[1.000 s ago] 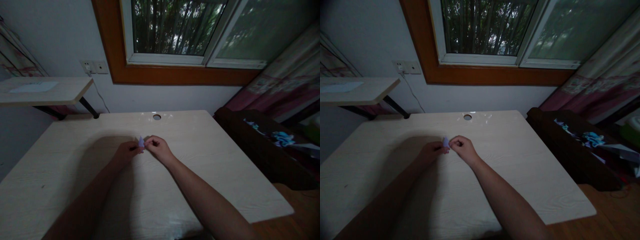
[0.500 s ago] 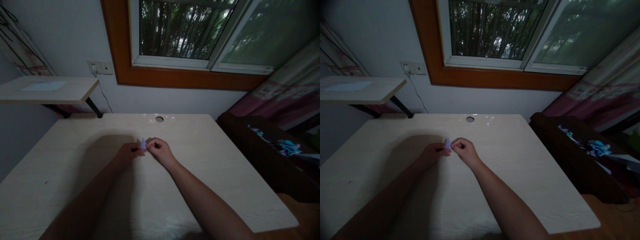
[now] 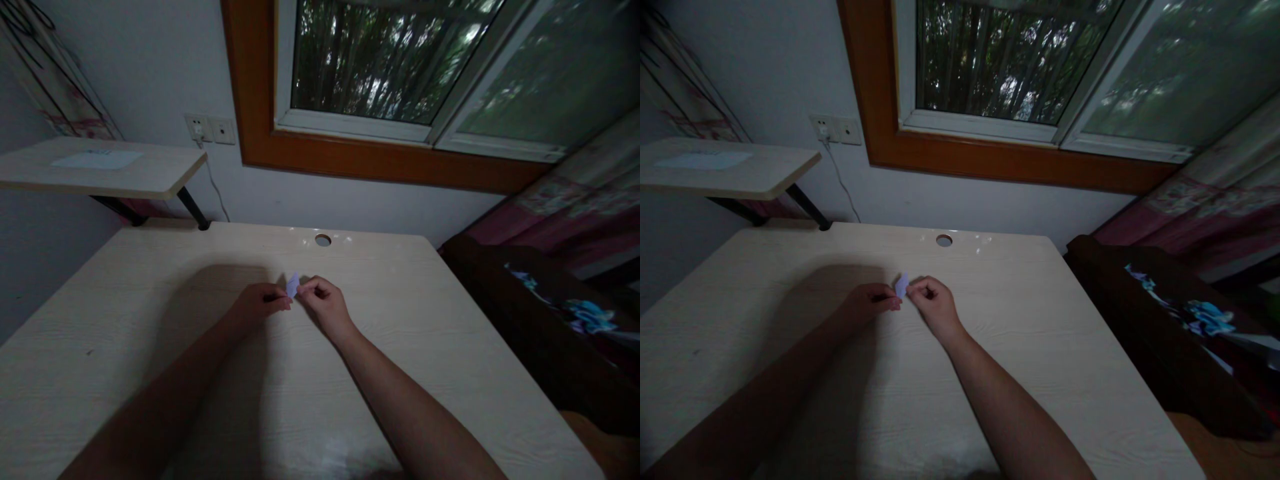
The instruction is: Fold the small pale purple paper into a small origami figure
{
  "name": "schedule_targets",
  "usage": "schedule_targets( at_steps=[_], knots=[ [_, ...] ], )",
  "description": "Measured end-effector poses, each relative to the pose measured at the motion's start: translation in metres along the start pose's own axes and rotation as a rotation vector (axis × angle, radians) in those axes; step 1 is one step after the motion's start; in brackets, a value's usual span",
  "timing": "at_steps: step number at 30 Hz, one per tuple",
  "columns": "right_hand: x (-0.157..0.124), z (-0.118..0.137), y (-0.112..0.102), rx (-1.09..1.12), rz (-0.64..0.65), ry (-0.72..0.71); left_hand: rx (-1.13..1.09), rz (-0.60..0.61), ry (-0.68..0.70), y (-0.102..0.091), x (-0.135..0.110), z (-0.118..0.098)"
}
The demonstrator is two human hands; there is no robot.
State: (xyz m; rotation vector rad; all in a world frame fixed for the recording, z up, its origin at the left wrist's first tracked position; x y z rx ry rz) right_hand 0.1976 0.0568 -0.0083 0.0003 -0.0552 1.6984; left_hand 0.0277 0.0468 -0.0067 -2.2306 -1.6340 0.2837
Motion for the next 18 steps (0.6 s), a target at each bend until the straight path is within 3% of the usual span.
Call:
schedule_targets(
  at_steps=[18],
  knots=[
    [-0.001,0.000,0.004,0.022,0.073,0.043,-0.248,-0.212,0.020,-0.012,-0.004,-0.004]
  ],
)
Point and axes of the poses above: each hand's wrist, its own x-axis towards the middle knuckle, its own y-axis out of the palm, z = x × y, the point moved 6 cm from there along x, towards the middle knuckle, and after that the axes turned 5 degrees about y, right-handed, at the moved point
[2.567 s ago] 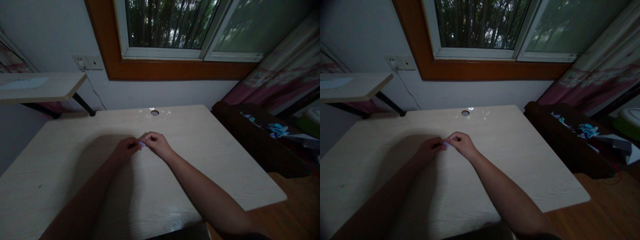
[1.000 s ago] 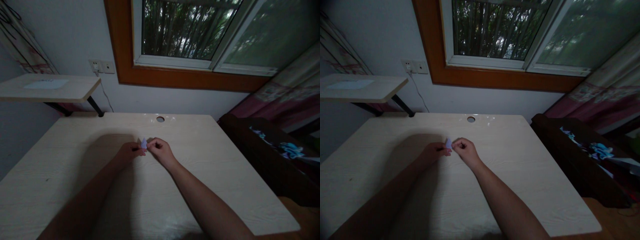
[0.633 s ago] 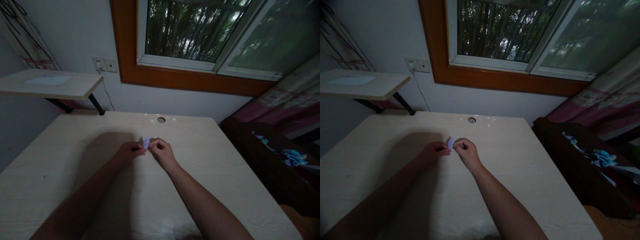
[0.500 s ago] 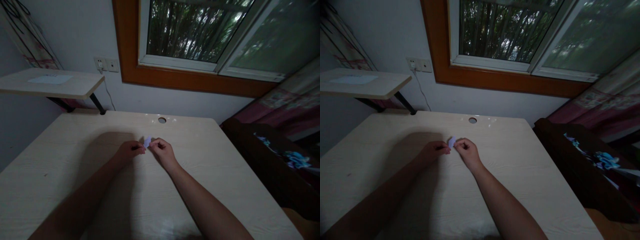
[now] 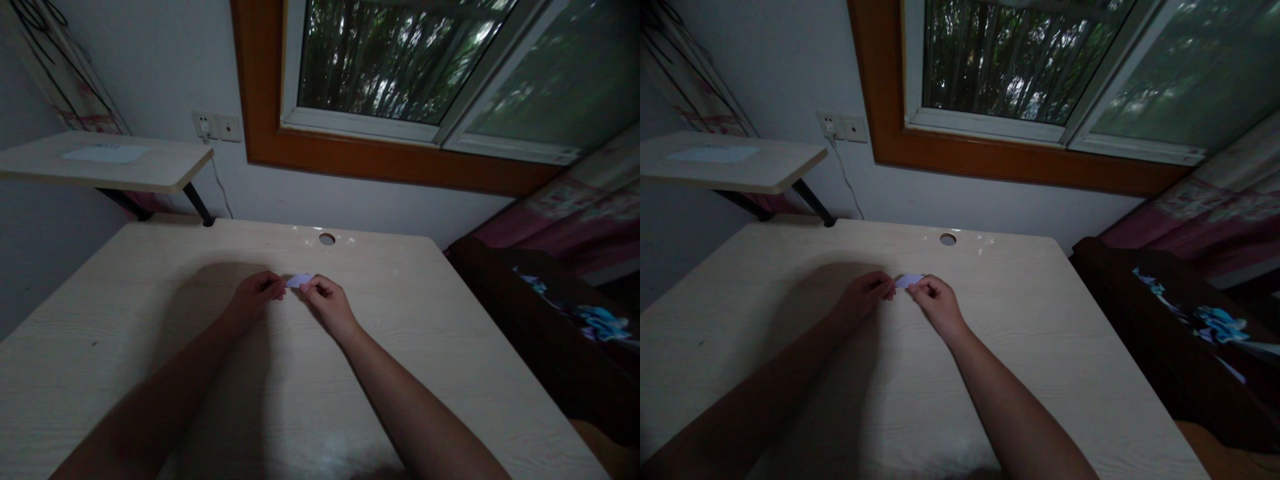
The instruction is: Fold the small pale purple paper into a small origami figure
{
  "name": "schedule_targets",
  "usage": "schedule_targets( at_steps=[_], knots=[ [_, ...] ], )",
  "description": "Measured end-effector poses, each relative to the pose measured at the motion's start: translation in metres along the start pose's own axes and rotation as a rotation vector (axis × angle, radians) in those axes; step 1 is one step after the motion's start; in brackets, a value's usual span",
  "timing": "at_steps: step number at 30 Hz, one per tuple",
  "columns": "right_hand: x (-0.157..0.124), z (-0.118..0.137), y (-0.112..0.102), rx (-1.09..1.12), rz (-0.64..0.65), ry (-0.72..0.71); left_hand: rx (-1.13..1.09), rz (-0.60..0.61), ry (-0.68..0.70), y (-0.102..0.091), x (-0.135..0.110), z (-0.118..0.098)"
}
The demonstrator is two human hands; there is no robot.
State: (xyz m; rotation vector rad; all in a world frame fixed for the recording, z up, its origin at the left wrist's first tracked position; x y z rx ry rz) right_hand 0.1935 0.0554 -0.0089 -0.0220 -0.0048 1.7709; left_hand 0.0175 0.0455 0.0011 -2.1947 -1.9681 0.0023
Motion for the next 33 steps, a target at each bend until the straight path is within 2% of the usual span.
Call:
schedule_targets(
  at_steps=[4,7,10,16,24,30,33],
  knots=[
    [0.001,0.000,-0.002,0.163,-0.038,-0.028,0.024,0.030,0.004,0.001,0.000,0.004],
    [0.002,0.000,0.002,0.249,-0.001,-0.060,0.086,0.087,0.031,0.005,-0.001,0.002],
    [0.001,-0.002,0.005,0.200,0.053,-0.072,0.168,0.114,0.050,0.006,-0.001,0.002],
    [0.001,-0.006,0.002,0.160,0.025,-0.078,0.129,0.092,0.060,0.006,-0.001,0.008],
    [-0.003,-0.003,0.007,0.030,0.057,-0.113,0.347,0.161,0.127,0.014,-0.002,0.000],
    [-0.002,-0.002,0.004,0.027,0.020,-0.113,0.274,0.171,0.125,0.012,-0.002,0.001],
    [0.000,-0.002,0.001,0.075,-0.010,-0.098,0.167,0.117,0.071,0.006,-0.001,0.007]
  ],
)
Point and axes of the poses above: each hand's wrist, its own x-axis towards the middle knuckle, its own y-axis out of the palm, z = x × y, the point moved 6 cm from there along x, towards the middle knuckle, and after that the axes turned 5 degrees about y, right-handed, at the moved point
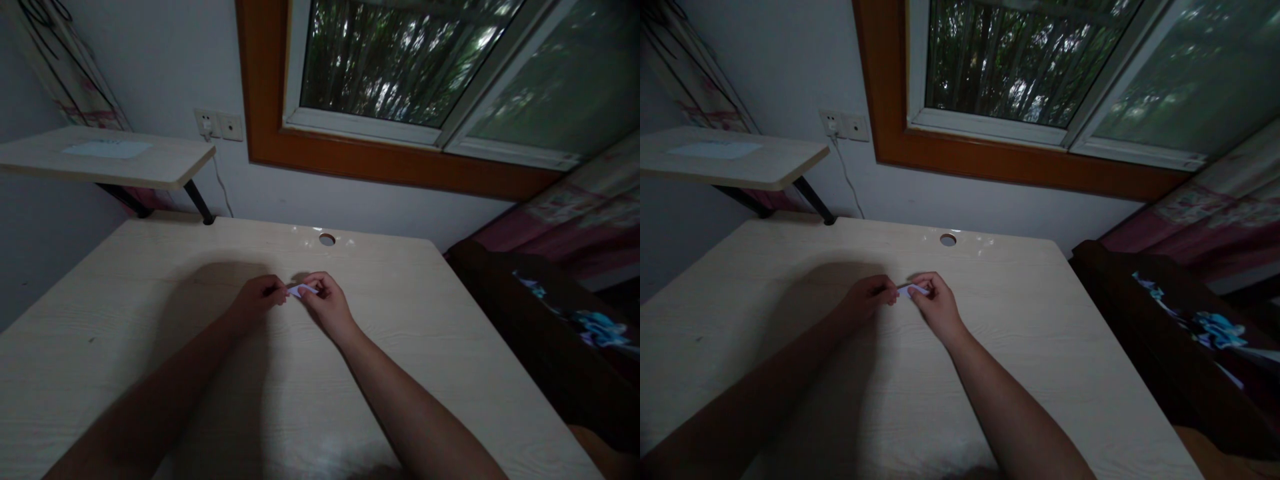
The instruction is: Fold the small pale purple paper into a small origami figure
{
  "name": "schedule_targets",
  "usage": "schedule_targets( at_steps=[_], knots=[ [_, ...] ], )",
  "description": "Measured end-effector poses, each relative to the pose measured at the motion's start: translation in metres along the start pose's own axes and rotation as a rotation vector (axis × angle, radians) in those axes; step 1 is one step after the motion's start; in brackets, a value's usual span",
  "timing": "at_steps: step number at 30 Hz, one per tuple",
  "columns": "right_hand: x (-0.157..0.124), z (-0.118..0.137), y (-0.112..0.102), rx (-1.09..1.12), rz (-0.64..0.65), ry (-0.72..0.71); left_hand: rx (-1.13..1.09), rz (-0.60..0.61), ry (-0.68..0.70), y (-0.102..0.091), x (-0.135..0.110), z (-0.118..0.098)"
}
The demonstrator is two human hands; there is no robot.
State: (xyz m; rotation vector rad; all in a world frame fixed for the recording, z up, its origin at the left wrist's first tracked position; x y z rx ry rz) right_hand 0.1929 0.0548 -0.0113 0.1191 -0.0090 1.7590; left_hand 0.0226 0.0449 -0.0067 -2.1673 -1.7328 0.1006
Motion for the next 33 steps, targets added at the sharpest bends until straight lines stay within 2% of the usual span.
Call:
schedule_targets(
  at_steps=[3,8,13,21,26,33],
  knots=[
    [0.002,0.000,-0.004,0.034,-0.042,0.004,-0.055,-0.061,-0.006,-0.005,0.001,0.003],
    [0.002,-0.001,-0.005,0.051,-0.052,0.016,-0.100,-0.077,-0.028,-0.004,0.001,0.003],
    [0.001,-0.003,-0.002,0.035,-0.014,0.013,0.031,-0.027,0.010,-0.001,0.000,-0.004],
    [-0.004,0.003,0.005,-0.167,0.060,-0.045,0.177,-0.017,0.059,-0.001,0.000,-0.012],
    [-0.002,0.002,0.005,-0.110,0.050,-0.027,0.241,-0.011,0.079,0.000,-0.001,-0.014],
    [-0.003,0.005,0.009,-0.145,0.088,-0.031,0.282,0.022,0.151,0.006,-0.001,-0.017]
  ],
)
Point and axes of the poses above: each hand's wrist, its own x-axis towards the middle knuckle, its own y-axis out of the palm, z = x × y, the point moved 6 cm from there along x, towards the middle knuckle, and after that the axes turned 5 degrees about y, right-handed, at the moved point
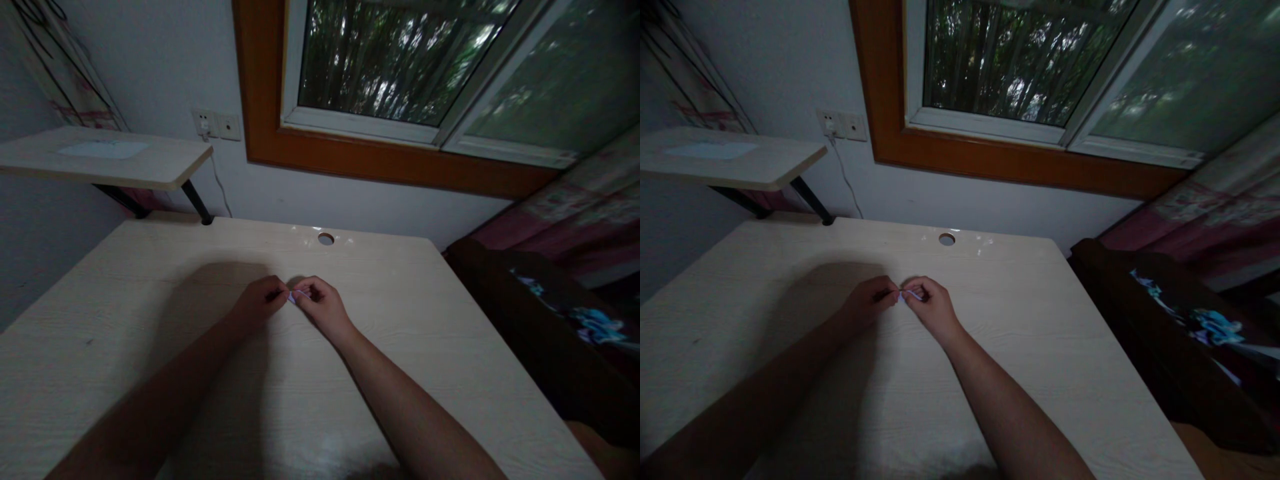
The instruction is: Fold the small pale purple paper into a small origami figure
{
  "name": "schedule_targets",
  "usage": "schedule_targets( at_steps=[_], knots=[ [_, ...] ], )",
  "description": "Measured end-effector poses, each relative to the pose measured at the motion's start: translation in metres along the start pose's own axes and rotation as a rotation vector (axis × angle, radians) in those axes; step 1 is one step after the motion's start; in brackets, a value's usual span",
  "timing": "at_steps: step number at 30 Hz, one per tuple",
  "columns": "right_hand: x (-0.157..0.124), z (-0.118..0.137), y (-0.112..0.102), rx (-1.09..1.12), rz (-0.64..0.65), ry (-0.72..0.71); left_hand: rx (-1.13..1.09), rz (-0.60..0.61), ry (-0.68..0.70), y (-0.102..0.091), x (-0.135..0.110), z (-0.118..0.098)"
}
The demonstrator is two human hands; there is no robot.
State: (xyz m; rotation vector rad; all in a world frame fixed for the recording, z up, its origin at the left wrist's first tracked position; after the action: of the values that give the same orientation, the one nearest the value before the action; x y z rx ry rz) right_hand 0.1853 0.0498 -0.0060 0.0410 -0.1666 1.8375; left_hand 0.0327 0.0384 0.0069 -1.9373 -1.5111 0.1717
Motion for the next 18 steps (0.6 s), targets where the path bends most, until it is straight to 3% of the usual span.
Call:
schedule_targets(
  at_steps=[7,18],
  knots=[
    [0.000,-0.001,0.000,-0.002,0.012,-0.010,-0.011,0.044,-0.002,0.002,0.000,0.000],
    [0.006,-0.009,-0.010,0.127,-0.098,0.038,-0.169,-0.013,-0.124,-0.002,-0.002,0.010]
  ],
)
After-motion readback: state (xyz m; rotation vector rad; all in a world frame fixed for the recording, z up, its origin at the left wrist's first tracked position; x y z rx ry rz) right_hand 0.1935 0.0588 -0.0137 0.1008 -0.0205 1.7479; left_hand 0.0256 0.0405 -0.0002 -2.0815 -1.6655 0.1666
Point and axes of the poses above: each hand's wrist, its own x-axis towards the middle knuckle, its own y-axis out of the palm, z = x × y, the point moved 6 cm from there along x, towards the middle knuckle, and after that the axes turned 5 degrees about y, right-handed, at the moved point
